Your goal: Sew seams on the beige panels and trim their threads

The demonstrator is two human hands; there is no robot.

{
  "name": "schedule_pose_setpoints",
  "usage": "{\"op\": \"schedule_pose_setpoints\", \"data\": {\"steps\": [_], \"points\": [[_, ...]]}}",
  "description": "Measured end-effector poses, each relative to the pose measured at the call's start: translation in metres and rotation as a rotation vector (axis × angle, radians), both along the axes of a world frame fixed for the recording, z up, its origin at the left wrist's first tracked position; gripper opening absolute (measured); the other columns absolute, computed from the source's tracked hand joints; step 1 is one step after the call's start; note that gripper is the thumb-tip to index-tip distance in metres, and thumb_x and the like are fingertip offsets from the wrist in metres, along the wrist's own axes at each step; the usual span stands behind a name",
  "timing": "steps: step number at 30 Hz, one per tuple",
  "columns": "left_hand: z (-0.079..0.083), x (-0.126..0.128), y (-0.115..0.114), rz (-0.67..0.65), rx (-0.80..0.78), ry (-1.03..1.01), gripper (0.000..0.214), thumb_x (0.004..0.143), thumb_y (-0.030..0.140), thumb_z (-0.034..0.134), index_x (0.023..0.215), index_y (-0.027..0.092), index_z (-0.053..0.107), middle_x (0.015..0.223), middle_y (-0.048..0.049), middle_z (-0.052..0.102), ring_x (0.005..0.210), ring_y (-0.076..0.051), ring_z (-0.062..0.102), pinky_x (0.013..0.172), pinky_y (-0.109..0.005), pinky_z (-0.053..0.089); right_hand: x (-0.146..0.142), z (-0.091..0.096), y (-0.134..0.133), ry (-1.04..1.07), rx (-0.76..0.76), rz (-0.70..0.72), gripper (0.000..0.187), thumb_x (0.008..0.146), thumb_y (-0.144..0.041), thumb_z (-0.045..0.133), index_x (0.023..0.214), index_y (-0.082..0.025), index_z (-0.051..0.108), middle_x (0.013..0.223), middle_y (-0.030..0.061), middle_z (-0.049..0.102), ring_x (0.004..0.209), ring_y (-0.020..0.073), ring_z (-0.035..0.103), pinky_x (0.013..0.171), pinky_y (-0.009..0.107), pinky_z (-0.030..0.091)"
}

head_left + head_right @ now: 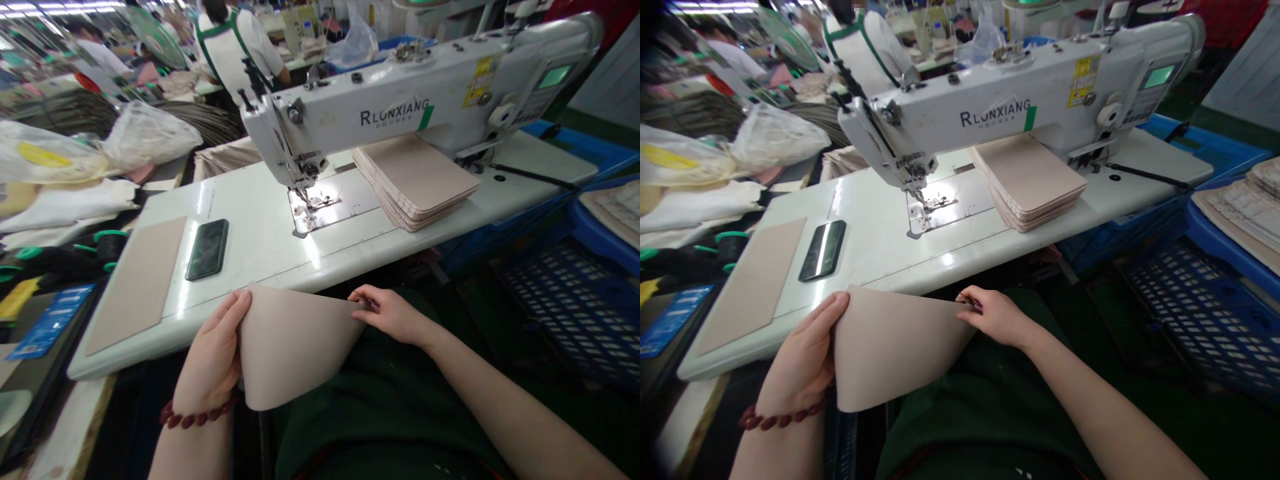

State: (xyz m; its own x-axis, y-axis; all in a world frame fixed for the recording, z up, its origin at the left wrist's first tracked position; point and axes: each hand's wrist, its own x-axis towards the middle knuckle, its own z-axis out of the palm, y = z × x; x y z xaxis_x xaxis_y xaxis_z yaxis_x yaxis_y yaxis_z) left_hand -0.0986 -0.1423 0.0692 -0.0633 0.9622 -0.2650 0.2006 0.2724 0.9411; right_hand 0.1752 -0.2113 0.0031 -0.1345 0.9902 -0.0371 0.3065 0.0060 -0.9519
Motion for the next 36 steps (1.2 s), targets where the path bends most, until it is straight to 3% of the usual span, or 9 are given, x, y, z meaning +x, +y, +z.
{"op": "schedule_pose_setpoints", "data": {"steps": [3, 6, 9, 12, 14, 17, 26, 32, 36], "points": [[0.006, -0.002, 0.004, -0.002, 0.229, 0.25, 0.032, 0.079, 0.045, 0.067, 0.101, 0.022, 0.063, 0.085, -0.0008, 0.059, 0.074, -0.017, 0.056, 0.064, -0.025, 0.045, -0.004, 0.015, -0.007, 0.015, -0.025, 0.027, 0.011, 0.086, -0.03, 0.062, 0.084, -0.019, 0.063, 0.078, -0.0025, 0.062, 0.074, 0.0135, 0.057, 0.064, 0.024, 0.043], [0.016, 0.011, -0.001, -0.11, 0.516, 0.429, 0.056, 0.076, 0.035, 0.073, 0.127, 0.027, 0.052, 0.123, -0.0053, 0.055, 0.115, -0.026, 0.05, 0.098, -0.034, 0.038, -0.007, 0.042, -0.015, 0.032, -0.058, 0.081, 0.01, 0.087, -0.028, 0.061, 0.083, -0.019, 0.063, 0.077, -0.0035, 0.06, 0.072, 0.0124, 0.054, 0.062, 0.023, 0.04], [0.024, 0.033, -0.011, -0.7, 0.644, 0.525, 0.052, 0.081, 0.036, 0.068, 0.13, 0.026, 0.053, 0.128, -0.0063, 0.056, 0.128, -0.029, 0.042, 0.114, -0.046, 0.012, -0.011, 0.062, -0.02, 0.018, -0.073, 0.133, 0.009, 0.087, -0.027, 0.061, 0.083, -0.02, 0.063, 0.075, -0.0039, 0.059, 0.069, 0.0122, 0.052, 0.06, 0.023, 0.037], [0.024, 0.049, -0.018, -1.072, 0.472, 0.462, 0.03, 0.079, 0.046, 0.069, 0.098, 0.023, 0.069, 0.09, -0.0038, 0.066, 0.097, -0.026, 0.059, 0.106, -0.043, 0.029, -0.016, 0.07, -0.024, 0.006, -0.085, 0.148, 0.009, 0.089, -0.027, 0.06, 0.082, -0.021, 0.062, 0.073, -0.0044, 0.057, 0.069, 0.012, 0.051, 0.058, 0.023, 0.037], [0.021, 0.053, -0.02, -1.091, 0.294, 0.381, 0.03, 0.08, 0.05, 0.066, 0.076, 0.02, 0.065, 0.069, 0.0002, 0.057, 0.071, -0.018, 0.055, 0.077, -0.031, 0.044, -0.018, 0.07, -0.026, 0.012, -0.09, 0.118, 0.005, 0.089, -0.027, 0.06, 0.087, -0.022, 0.061, 0.075, -0.0049, 0.058, 0.07, 0.0119, 0.052, 0.059, 0.022, 0.038], [0.015, 0.052, -0.023, -1.036, 0.006, 0.209, 0.038, 0.081, 0.051, 0.064, 0.066, 0.017, 0.055, 0.061, 0.0039, 0.046, 0.058, -0.012, 0.043, 0.052, -0.021, 0.033, -0.02, 0.064, -0.03, -0.019, -0.038, 0.049, 0.004, 0.089, -0.028, 0.06, 0.09, -0.025, 0.059, 0.077, -0.005, 0.059, 0.07, 0.0119, 0.054, 0.061, 0.022, 0.04], [0.004, 0.052, -0.03, -0.85, -0.307, 0.009, 0.039, 0.073, 0.051, 0.071, 0.07, 0.016, 0.055, 0.065, 0.0021, 0.054, 0.058, -0.012, 0.048, 0.051, -0.02, 0.036, -0.004, 0.052, -0.031, -0.274, 0.185, -0.216, 0.012, 0.092, -0.035, 0.056, 0.089, -0.024, 0.059, 0.084, 0.0004, 0.067, 0.073, 0.016, 0.062, 0.064, 0.027, 0.045], [0.001, 0.055, -0.03, -0.917, -0.247, -0.004, 0.034, 0.077, 0.048, 0.069, 0.074, 0.015, 0.061, 0.069, 0.0016, 0.056, 0.064, -0.013, 0.05, 0.056, -0.022, 0.038, -0.018, 0.062, -0.026, -0.234, 0.233, 0.076, 0.012, 0.09, -0.022, 0.056, 0.102, -0.025, 0.058, 0.106, 0.0018, 0.063, 0.095, 0.0176, 0.06, 0.081, 0.029, 0.047], [0.001, 0.054, -0.031, -0.901, -0.276, 0.012, 0.036, 0.076, 0.05, 0.07, 0.073, 0.015, 0.06, 0.067, 0.0019, 0.056, 0.061, -0.012, 0.05, 0.054, -0.021, 0.038, -0.012, 0.062, -0.023, -0.316, 0.225, -0.04, 0.007, 0.091, -0.02, 0.052, 0.097, -0.023, 0.056, 0.095, 0.0023, 0.061, 0.083, 0.0172, 0.059, 0.073, 0.03, 0.046]]}}
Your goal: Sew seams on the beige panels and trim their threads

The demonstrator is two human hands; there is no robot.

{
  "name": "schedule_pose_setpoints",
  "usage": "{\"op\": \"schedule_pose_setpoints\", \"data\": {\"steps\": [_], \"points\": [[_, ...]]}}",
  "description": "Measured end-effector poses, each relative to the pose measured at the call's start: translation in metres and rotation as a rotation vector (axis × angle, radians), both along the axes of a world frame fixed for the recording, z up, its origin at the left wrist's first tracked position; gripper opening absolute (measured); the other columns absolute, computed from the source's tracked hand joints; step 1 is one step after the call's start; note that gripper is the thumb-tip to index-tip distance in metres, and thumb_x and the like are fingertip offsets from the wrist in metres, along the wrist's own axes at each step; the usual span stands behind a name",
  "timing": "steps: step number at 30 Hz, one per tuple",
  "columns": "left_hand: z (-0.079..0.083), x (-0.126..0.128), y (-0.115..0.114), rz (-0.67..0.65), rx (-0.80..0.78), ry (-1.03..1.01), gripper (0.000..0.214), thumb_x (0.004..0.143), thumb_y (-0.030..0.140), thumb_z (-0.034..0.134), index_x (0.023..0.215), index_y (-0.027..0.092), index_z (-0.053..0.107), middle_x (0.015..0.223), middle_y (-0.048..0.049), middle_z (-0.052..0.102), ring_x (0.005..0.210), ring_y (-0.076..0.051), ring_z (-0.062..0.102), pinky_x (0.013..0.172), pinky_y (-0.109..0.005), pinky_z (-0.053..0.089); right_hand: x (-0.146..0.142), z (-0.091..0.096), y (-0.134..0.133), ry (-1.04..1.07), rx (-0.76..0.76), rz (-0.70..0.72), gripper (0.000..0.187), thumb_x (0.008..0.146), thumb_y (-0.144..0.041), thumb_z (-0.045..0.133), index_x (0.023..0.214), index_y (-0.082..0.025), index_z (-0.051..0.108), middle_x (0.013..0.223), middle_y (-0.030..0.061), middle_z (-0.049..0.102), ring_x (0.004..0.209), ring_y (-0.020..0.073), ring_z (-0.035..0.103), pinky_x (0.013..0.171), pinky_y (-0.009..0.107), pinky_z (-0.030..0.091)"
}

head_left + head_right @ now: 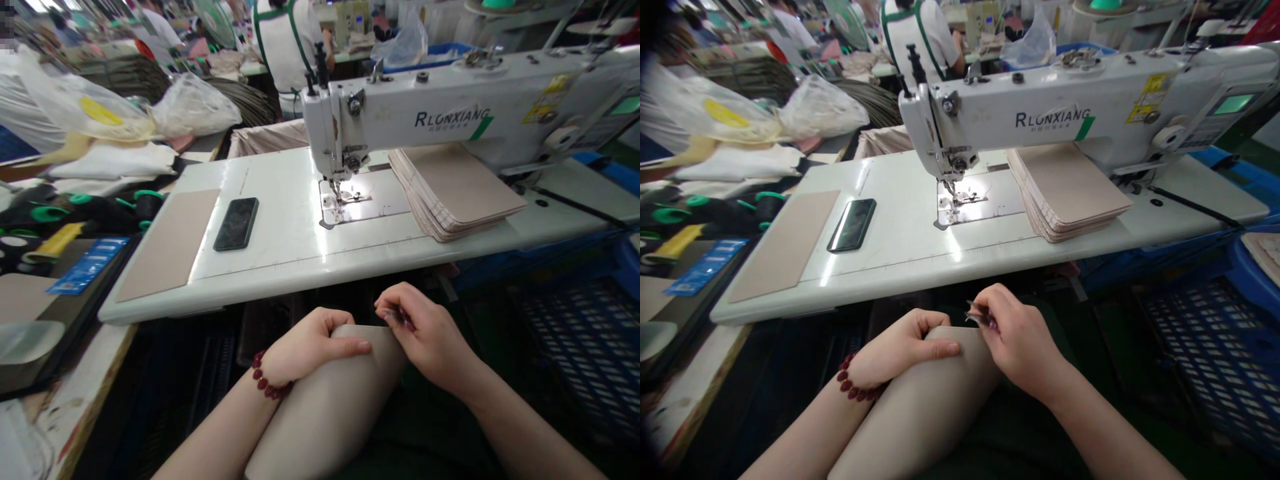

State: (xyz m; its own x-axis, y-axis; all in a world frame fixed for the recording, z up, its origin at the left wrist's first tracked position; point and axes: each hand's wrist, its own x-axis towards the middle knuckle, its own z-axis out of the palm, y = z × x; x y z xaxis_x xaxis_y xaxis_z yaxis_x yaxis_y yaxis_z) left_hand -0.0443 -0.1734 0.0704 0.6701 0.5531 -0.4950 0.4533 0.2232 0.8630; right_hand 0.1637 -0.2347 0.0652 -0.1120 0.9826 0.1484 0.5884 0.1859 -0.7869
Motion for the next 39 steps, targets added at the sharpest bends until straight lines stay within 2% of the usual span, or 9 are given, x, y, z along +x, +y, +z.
{"op": "schedule_pose_setpoints", "data": {"steps": [3, 7, 9, 14, 20, 26, 32, 37, 39], "points": [[0.0, -0.001, 0.0, 0.019, -0.013, 0.03, 0.036, 0.075, 0.051, 0.07, 0.072, 0.016, 0.059, 0.067, 0.0017, 0.056, 0.06, -0.013, 0.051, 0.052, -0.021, 0.038, 0.009, 0.0, -0.003, 0.032, 0.008, -0.07, 0.007, 0.094, -0.026, 0.049, 0.096, -0.024, 0.056, 0.097, 0.0033, 0.061, 0.088, 0.018, 0.059, 0.076, 0.03, 0.046], [0.0, -0.001, 0.001, -0.003, 0.008, 0.006, 0.033, 0.077, 0.049, 0.069, 0.075, 0.016, 0.064, 0.069, 0.0009, 0.059, 0.063, -0.013, 0.053, 0.056, -0.021, 0.04, 0.009, -0.002, -0.011, 0.005, -0.036, 0.078, 0.008, 0.092, -0.023, 0.054, 0.099, -0.025, 0.056, 0.1, 0.002, 0.061, 0.09, 0.0179, 0.059, 0.076, 0.028, 0.045], [0.0, 0.0, 0.001, -0.012, 0.004, -0.007, 0.032, 0.077, 0.048, 0.069, 0.076, 0.016, 0.065, 0.07, 0.0008, 0.06, 0.064, -0.014, 0.053, 0.057, -0.022, 0.04, 0.008, -0.003, -0.012, -0.039, -0.039, 0.09, 0.008, 0.09, -0.019, 0.054, 0.096, -0.025, 0.056, 0.096, 0.0018, 0.061, 0.084, 0.0173, 0.059, 0.071, 0.028, 0.045], [0.0, -0.001, 0.001, 0.004, -0.04, 0.016, 0.032, 0.076, 0.047, 0.07, 0.075, 0.016, 0.064, 0.069, 0.0012, 0.06, 0.063, -0.013, 0.053, 0.054, -0.021, 0.04, 0.013, -0.002, -0.009, -0.023, 0.022, -0.106, 0.007, 0.094, -0.023, 0.048, 0.097, -0.024, 0.055, 0.097, 0.0037, 0.06, 0.085, 0.0178, 0.058, 0.073, 0.03, 0.045], [-0.004, 0.0, -0.001, -0.012, -0.044, -0.021, 0.031, 0.079, 0.046, 0.069, 0.081, 0.015, 0.067, 0.073, 0.001, 0.062, 0.066, -0.013, 0.054, 0.059, -0.021, 0.041, 0.003, 0.0, -0.01, -0.105, -0.011, 0.133, 0.013, 0.088, -0.016, 0.054, 0.098, -0.024, 0.055, 0.098, 0.0021, 0.061, 0.085, 0.0171, 0.059, 0.071, 0.027, 0.044], [-0.003, -0.002, -0.001, 0.014, -0.081, 0.006, 0.032, 0.078, 0.046, 0.07, 0.082, 0.015, 0.068, 0.073, 0.0003, 0.064, 0.066, -0.013, 0.057, 0.058, -0.02, 0.042, 0.016, 0.0, -0.01, -0.063, 0.007, -0.069, 0.005, 0.093, -0.02, 0.05, 0.094, -0.023, 0.055, 0.093, 0.0019, 0.06, 0.081, 0.016, 0.057, 0.07, 0.028, 0.042], [-0.004, 0.0, 0.002, -0.011, -0.132, -0.036, 0.032, 0.081, 0.042, 0.069, 0.098, 0.015, 0.072, 0.09, -0.0049, 0.071, 0.078, -0.018, 0.063, 0.068, -0.024, 0.047, 0.014, -0.004, -0.016, -0.047, -0.099, 0.085, 0.006, 0.091, -0.021, 0.056, 0.096, -0.024, 0.055, 0.096, -0.0004, 0.06, 0.084, 0.0152, 0.057, 0.07, 0.027, 0.041], [-0.006, -0.001, 0.0, 0.024, -0.248, -0.04, 0.037, 0.082, 0.04, 0.068, 0.108, 0.014, 0.071, 0.094, -0.0083, 0.073, 0.08, -0.021, 0.065, 0.07, -0.027, 0.049, 0.019, -0.008, -0.015, -0.068, -0.039, -0.149, 0.004, 0.093, -0.02, 0.05, 0.091, -0.022, 0.052, 0.087, -0.0007, 0.055, 0.073, 0.0141, 0.052, 0.065, 0.027, 0.039], [-0.008, -0.002, -0.001, 0.036, -0.271, -0.051, 0.039, 0.082, 0.04, 0.068, 0.112, 0.015, 0.069, 0.096, -0.0088, 0.073, 0.081, -0.021, 0.066, 0.07, -0.028, 0.05, 0.02, -0.008, -0.016, -0.044, -0.031, -0.157, 0.004, 0.094, -0.024, 0.05, 0.092, -0.023, 0.053, 0.089, -0.0004, 0.056, 0.076, 0.0142, 0.053, 0.066, 0.027, 0.039]]}}
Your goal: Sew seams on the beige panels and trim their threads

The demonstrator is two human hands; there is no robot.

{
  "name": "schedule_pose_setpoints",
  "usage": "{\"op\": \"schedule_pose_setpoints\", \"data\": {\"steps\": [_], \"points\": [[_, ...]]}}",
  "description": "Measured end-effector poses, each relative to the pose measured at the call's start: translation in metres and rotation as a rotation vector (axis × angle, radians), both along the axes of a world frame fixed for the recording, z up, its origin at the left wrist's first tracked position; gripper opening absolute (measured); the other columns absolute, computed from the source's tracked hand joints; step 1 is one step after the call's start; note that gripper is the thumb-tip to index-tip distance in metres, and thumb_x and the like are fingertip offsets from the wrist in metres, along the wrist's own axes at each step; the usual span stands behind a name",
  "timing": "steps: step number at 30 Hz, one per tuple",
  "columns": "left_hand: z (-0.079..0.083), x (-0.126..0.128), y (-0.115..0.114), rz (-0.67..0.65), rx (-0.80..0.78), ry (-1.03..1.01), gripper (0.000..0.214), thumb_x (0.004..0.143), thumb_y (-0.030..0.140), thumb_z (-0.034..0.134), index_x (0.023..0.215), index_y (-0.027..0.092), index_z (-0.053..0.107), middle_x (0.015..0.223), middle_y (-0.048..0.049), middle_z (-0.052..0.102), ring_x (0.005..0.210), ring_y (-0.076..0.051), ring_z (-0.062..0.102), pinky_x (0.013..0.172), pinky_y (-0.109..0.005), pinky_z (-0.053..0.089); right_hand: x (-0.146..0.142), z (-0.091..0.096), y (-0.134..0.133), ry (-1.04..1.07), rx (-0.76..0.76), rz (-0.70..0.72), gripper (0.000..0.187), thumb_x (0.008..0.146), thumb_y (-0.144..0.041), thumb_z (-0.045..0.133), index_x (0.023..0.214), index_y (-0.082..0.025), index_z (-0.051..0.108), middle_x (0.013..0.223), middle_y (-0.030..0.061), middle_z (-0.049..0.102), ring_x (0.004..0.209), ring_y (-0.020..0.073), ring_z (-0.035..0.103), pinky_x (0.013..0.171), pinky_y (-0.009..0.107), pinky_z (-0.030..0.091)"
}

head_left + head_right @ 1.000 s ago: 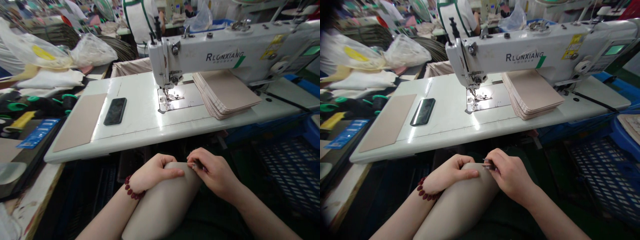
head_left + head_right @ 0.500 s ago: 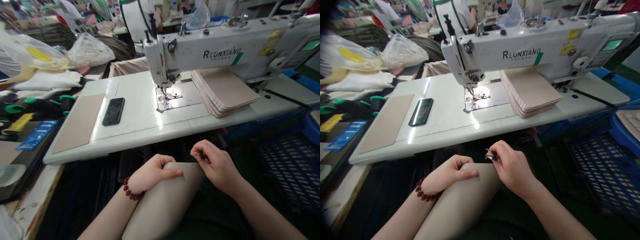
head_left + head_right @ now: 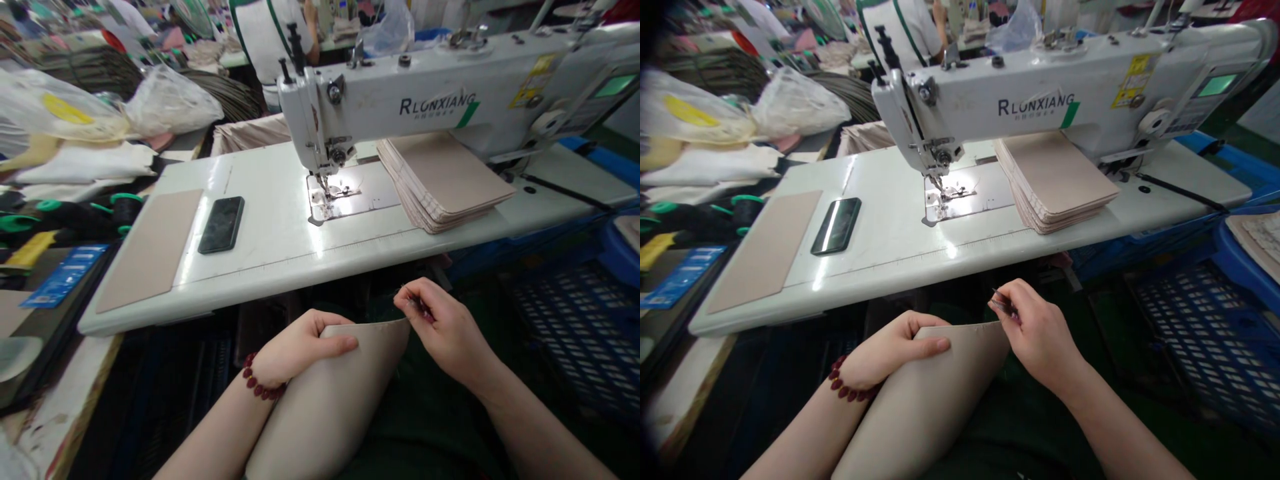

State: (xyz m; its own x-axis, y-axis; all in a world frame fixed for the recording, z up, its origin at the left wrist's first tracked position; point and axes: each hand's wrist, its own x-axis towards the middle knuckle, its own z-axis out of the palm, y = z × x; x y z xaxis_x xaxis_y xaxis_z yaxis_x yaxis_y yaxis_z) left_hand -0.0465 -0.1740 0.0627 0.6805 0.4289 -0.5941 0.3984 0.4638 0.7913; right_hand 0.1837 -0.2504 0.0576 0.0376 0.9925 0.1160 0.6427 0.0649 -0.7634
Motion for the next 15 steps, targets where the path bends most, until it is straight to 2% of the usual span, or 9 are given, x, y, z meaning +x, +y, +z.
{"op": "schedule_pose_setpoints", "data": {"steps": [3, 5, 8, 11, 13, 15], "points": [[-0.002, 0.001, 0.0, -0.003, -0.001, -0.024, 0.039, 0.082, 0.039, 0.068, 0.112, 0.015, 0.07, 0.095, -0.0089, 0.073, 0.079, -0.02, 0.066, 0.07, -0.027, 0.05, -0.005, 0.0, -0.001, 0.013, -0.02, 0.165, 0.007, 0.092, -0.024, 0.054, 0.099, -0.024, 0.055, 0.098, 0.0002, 0.058, 0.085, 0.0152, 0.056, 0.071, 0.026, 0.041], [-0.002, 0.001, 0.0, -0.012, 0.004, -0.03, 0.037, 0.083, 0.039, 0.068, 0.11, 0.014, 0.071, 0.096, -0.0092, 0.073, 0.079, -0.02, 0.066, 0.069, -0.027, 0.049, -0.009, -0.001, -0.001, -0.028, -0.026, 0.236, 0.009, 0.09, -0.019, 0.055, 0.098, -0.023, 0.054, 0.097, 0.0003, 0.059, 0.084, 0.0156, 0.057, 0.07, 0.026, 0.041], [-0.001, 0.001, -0.001, -0.009, -0.004, -0.017, 0.039, 0.082, 0.039, 0.069, 0.113, 0.015, 0.07, 0.094, -0.0091, 0.074, 0.078, -0.02, 0.066, 0.068, -0.026, 0.049, -0.006, -0.003, 0.001, -0.073, 0.01, 0.128, 0.011, 0.088, -0.013, 0.053, 0.094, -0.022, 0.052, 0.093, 0.0004, 0.057, 0.078, 0.0151, 0.056, 0.067, 0.027, 0.04], [-0.001, -0.001, -0.001, 0.016, -0.046, -0.014, 0.042, 0.082, 0.039, 0.069, 0.117, 0.015, 0.068, 0.094, -0.0093, 0.074, 0.078, -0.02, 0.067, 0.069, -0.027, 0.05, 0.003, -0.003, 0.001, -0.04, 0.061, -0.011, 0.007, 0.091, -0.017, 0.052, 0.096, -0.022, 0.053, 0.095, 0.0008, 0.057, 0.082, 0.015, 0.056, 0.072, 0.027, 0.042], [-0.003, -0.001, -0.001, 0.03, -0.076, -0.028, 0.042, 0.082, 0.039, 0.07, 0.117, 0.016, 0.068, 0.093, -0.0093, 0.074, 0.077, -0.019, 0.067, 0.068, -0.026, 0.05, 0.005, -0.003, -0.001, -0.001, 0.045, 0.052, 0.008, 0.092, -0.023, 0.055, 0.1, -0.024, 0.054, 0.101, 0.001, 0.058, 0.089, 0.0157, 0.056, 0.076, 0.027, 0.042], [-0.006, -0.001, -0.001, 0.033, -0.097, -0.055, 0.041, 0.082, 0.037, 0.07, 0.116, 0.015, 0.069, 0.092, -0.009, 0.074, 0.075, -0.018, 0.067, 0.066, -0.024, 0.05, 0.002, -0.005, -0.003, 0.015, -0.002, 0.19, 0.014, 0.09, -0.025, 0.059, 0.103, -0.025, 0.054, 0.104, 0.0008, 0.059, 0.093, 0.0164, 0.056, 0.076, 0.026, 0.042]]}}
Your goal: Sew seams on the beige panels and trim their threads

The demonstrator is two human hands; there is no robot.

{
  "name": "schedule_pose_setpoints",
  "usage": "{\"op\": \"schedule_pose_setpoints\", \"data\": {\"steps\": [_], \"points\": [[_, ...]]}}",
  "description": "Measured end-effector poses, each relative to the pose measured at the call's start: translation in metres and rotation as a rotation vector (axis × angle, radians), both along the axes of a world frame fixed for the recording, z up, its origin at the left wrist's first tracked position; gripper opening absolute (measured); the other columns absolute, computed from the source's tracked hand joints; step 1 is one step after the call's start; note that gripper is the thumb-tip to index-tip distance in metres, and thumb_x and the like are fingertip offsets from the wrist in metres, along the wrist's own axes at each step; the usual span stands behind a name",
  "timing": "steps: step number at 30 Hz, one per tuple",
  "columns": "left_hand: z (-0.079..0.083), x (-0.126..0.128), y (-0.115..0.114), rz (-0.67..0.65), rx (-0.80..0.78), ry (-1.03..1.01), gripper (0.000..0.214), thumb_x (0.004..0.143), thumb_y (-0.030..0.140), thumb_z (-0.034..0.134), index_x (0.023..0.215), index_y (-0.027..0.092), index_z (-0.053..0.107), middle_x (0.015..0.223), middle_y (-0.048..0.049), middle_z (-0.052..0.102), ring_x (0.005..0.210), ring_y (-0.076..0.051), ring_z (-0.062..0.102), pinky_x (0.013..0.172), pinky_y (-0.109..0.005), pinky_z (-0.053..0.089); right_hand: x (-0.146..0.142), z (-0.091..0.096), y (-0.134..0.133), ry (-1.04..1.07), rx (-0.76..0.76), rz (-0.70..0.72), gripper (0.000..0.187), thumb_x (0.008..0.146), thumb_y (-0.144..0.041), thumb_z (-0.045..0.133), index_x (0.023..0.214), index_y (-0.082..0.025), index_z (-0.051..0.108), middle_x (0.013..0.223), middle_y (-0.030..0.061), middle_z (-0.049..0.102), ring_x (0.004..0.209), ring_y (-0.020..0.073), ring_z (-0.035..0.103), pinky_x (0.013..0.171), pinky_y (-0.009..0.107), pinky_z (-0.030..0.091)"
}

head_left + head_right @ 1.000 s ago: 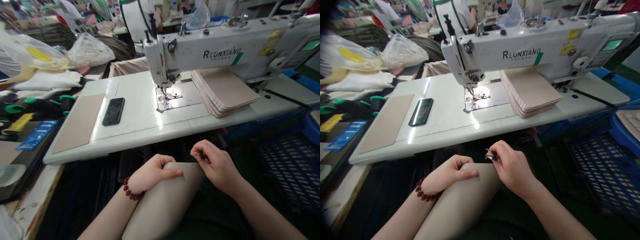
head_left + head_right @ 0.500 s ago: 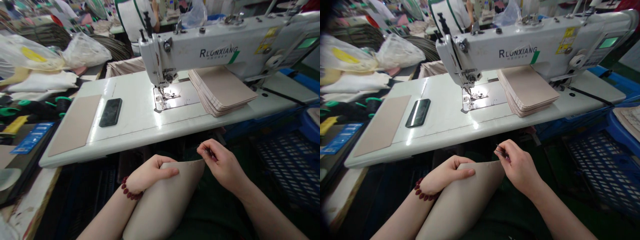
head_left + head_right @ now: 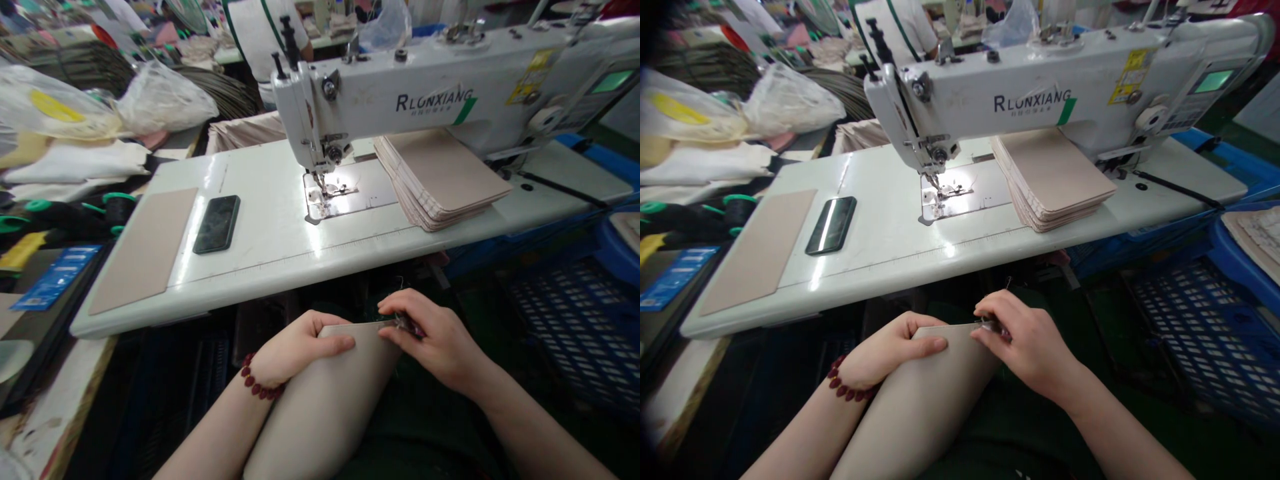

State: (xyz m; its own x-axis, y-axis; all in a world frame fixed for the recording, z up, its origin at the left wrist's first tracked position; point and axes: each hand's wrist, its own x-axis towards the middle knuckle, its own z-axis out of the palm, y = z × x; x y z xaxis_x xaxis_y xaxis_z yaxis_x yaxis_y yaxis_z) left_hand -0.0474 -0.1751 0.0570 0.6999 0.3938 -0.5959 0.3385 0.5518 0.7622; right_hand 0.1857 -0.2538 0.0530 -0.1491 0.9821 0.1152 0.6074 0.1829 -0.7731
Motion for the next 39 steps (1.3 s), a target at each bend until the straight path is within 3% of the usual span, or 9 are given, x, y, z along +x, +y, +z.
{"op": "schedule_pose_setpoints", "data": {"steps": [3, 9, 15, 21, 25, 27, 33, 35, 39], "points": [[-0.004, 0.001, -0.001, -0.005, -0.04, -0.037, 0.038, 0.083, 0.034, 0.07, 0.116, 0.015, 0.069, 0.093, -0.0089, 0.074, 0.074, -0.016, 0.067, 0.066, -0.022, 0.049, -0.005, -0.005, -0.002, -0.052, -0.04, 0.071, 0.013, 0.088, -0.015, 0.055, 0.097, -0.024, 0.053, 0.096, 0.0001, 0.059, 0.085, 0.0159, 0.057, 0.07, 0.027, 0.041], [-0.007, -0.001, -0.002, 0.046, -0.134, -0.053, 0.041, 0.084, 0.03, 0.069, 0.123, 0.016, 0.065, 0.098, -0.0105, 0.074, 0.078, -0.017, 0.068, 0.07, -0.024, 0.051, 0.003, -0.009, 0.0, -0.053, 0.029, -0.242, 0.006, 0.093, -0.019, 0.05, 0.096, -0.023, 0.053, 0.092, 0.0001, 0.056, 0.077, 0.014, 0.054, 0.068, 0.027, 0.04], [-0.01, 0.0, -0.001, 0.044, -0.149, -0.064, 0.043, 0.083, 0.027, 0.068, 0.124, 0.015, 0.063, 0.098, -0.0113, 0.074, 0.077, -0.017, 0.069, 0.068, -0.024, 0.051, -0.001, -0.005, -0.003, -0.035, -0.052, 0.008, 0.006, 0.091, -0.022, 0.055, 0.096, -0.024, 0.055, 0.096, -0.0014, 0.059, 0.084, 0.0144, 0.057, 0.071, 0.026, 0.042], [-0.008, -0.001, -0.002, 0.059, -0.166, -0.033, 0.045, 0.083, 0.03, 0.068, 0.125, 0.014, 0.063, 0.096, -0.0126, 0.074, 0.08, -0.02, 0.07, 0.071, -0.028, 0.053, 0.01, -0.012, 0.001, -0.107, 0.035, -0.316, 0.004, 0.093, -0.025, 0.052, 0.091, -0.022, 0.054, 0.089, 0.0016, 0.058, 0.075, 0.0159, 0.056, 0.066, 0.029, 0.043], [-0.01, -0.001, -0.001, 0.055, -0.153, -0.012, 0.047, 0.082, 0.032, 0.07, 0.125, 0.014, 0.063, 0.096, -0.0119, 0.074, 0.077, -0.02, 0.07, 0.069, -0.027, 0.053, 0.006, -0.008, -0.003, 0.039, -0.021, -0.124, 0.016, 0.089, -0.028, 0.06, 0.105, -0.026, 0.056, 0.109, 0.0039, 0.059, 0.095, 0.0192, 0.058, 0.078, 0.03, 0.047], [-0.01, 0.0, -0.001, 0.048, -0.149, -0.005, 0.048, 0.081, 0.033, 0.07, 0.125, 0.015, 0.063, 0.095, -0.0116, 0.074, 0.077, -0.021, 0.07, 0.068, -0.027, 0.053, 0.004, -0.01, -0.003, 0.048, -0.05, -0.086, 0.008, 0.091, -0.026, 0.056, 0.099, -0.025, 0.057, 0.102, 0.0029, 0.06, 0.09, 0.0176, 0.058, 0.076, 0.029, 0.047], [-0.009, -0.001, -0.001, 0.048, -0.154, 0.008, 0.049, 0.08, 0.036, 0.071, 0.124, 0.015, 0.064, 0.098, -0.0119, 0.074, 0.081, -0.023, 0.07, 0.07, -0.028, 0.053, 0.029, -0.02, 0.0, -0.397, -0.058, -0.482, 0.016, 0.093, -0.034, 0.053, 0.082, -0.022, 0.054, 0.083, 0.0011, 0.056, 0.065, 0.0164, 0.054, 0.056, 0.029, 0.038], [-0.009, -0.001, 0.0, 0.047, -0.154, 0.017, 0.049, 0.08, 0.036, 0.071, 0.123, 0.015, 0.064, 0.098, -0.0119, 0.074, 0.08, -0.022, 0.07, 0.069, -0.028, 0.053, 0.034, -0.017, -0.002, -0.373, -0.091, -0.428, 0.013, 0.091, -0.035, 0.058, 0.087, -0.023, 0.057, 0.086, 0.0008, 0.058, 0.071, 0.0174, 0.056, 0.06, 0.029, 0.041], [-0.01, 0.001, 0.001, 0.03, -0.158, 0.016, 0.047, 0.081, 0.035, 0.07, 0.124, 0.015, 0.064, 0.095, -0.011, 0.074, 0.077, -0.02, 0.069, 0.067, -0.026, 0.052, 0.022, -0.006, -0.007, -0.035, -0.064, -0.113, 0.009, 0.09, -0.023, 0.06, 0.099, -0.025, 0.059, 0.105, 0.0014, 0.058, 0.094, 0.0167, 0.058, 0.079, 0.028, 0.046]]}}
